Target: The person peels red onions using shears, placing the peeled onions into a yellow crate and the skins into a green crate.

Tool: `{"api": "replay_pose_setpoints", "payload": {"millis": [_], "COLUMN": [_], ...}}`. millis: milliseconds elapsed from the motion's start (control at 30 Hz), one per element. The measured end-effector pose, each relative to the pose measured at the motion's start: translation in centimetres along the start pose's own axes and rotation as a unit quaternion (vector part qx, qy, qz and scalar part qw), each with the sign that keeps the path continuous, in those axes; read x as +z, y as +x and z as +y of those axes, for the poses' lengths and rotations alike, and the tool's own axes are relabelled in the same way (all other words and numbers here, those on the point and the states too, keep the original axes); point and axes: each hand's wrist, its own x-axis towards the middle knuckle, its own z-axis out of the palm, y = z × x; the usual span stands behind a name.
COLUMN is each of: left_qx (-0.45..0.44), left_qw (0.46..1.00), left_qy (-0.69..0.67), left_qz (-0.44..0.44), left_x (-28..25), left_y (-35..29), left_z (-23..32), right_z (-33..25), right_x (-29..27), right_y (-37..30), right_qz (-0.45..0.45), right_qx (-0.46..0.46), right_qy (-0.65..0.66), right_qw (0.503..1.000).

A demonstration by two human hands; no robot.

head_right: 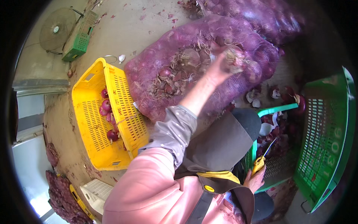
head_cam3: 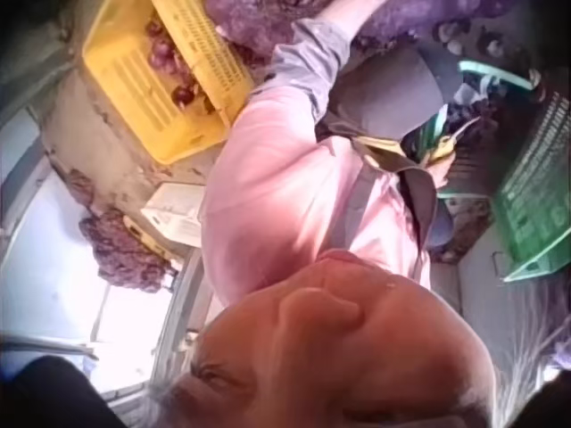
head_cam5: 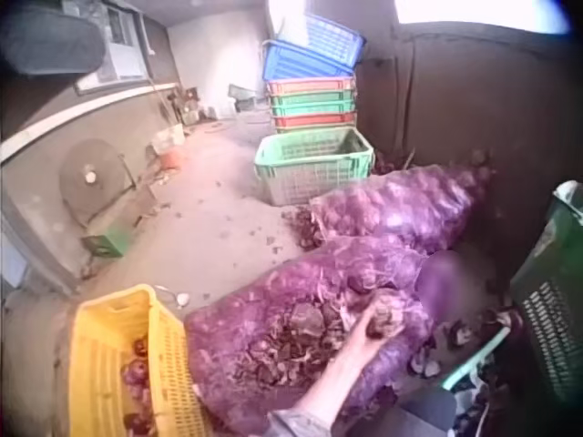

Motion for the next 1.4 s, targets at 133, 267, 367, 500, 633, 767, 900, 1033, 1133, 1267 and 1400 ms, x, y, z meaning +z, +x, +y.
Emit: {"api": "replay_pose_setpoints", "payload": {"millis": [133, 267, 367, 500, 633, 767, 900, 1033, 1133, 1267, 1400], "left_qx": [-0.050, -0.131, -0.162, -0.185, -0.255, -0.268, -0.267, -0.262, -0.236, -0.231, -0.265], "left_qw": [0.990, 0.989, 0.987, 0.977, 0.939, 0.936, 0.937, 0.939, 0.942, 0.948, 0.942], "left_qy": [-0.085, -0.057, 0.019, 0.060, 0.162, 0.160, 0.155, 0.175, 0.174, 0.169, 0.149], "left_qz": [-0.105, -0.031, -0.006, 0.083, 0.164, 0.165, 0.162, 0.135, 0.161, 0.138, 0.144], "left_x": [5.2, 12.6, 13.2, 6.2, 6.4, 6.4, 6.9, 6.5, 5.7, 6.9, 5.1], "left_y": [-2.9, -5.2, -5.0, -3.8, -5.7, -5.7, -6.2, -6.4, -5.8, -5.5, -5.3], "left_z": [-5.8, -12.0, -18.0, -22.3, -23.6, -23.4, -23.6, -23.1, -23.1, -23.3, -23.5], "right_z": [-0.3, 0.9, -0.6, -2.0, 0.6, -0.2, -1.0, -1.8, -0.9, 0.7, -1.2], "right_x": [-1.7, -5.4, -7.6, -7.9, -6.1, -6.1, -6.2, -5.6, -4.6, -5.2, -5.9], "right_y": [-3.5, -3.4, -5.0, -5.6, -5.3, -4.1, -2.8, -2.4, -2.4, -2.8, -2.4], "right_qz": [-0.002, 0.019, 0.083, 0.004, -0.030, 0.002, 0.008, 0.005, 0.011, 0.003, 0.021], "right_qx": [0.013, 0.005, -0.083, -0.103, -0.099, -0.094, -0.103, -0.094, -0.079, -0.041, -0.091], "right_qy": [0.096, 0.328, 0.403, 0.341, 0.417, 0.386, 0.365, 0.329, 0.291, 0.304, 0.324], "right_qw": [0.995, 0.944, 0.908, 0.934, 0.903, 0.918, 0.925, 0.940, 0.954, 0.952, 0.942]}}
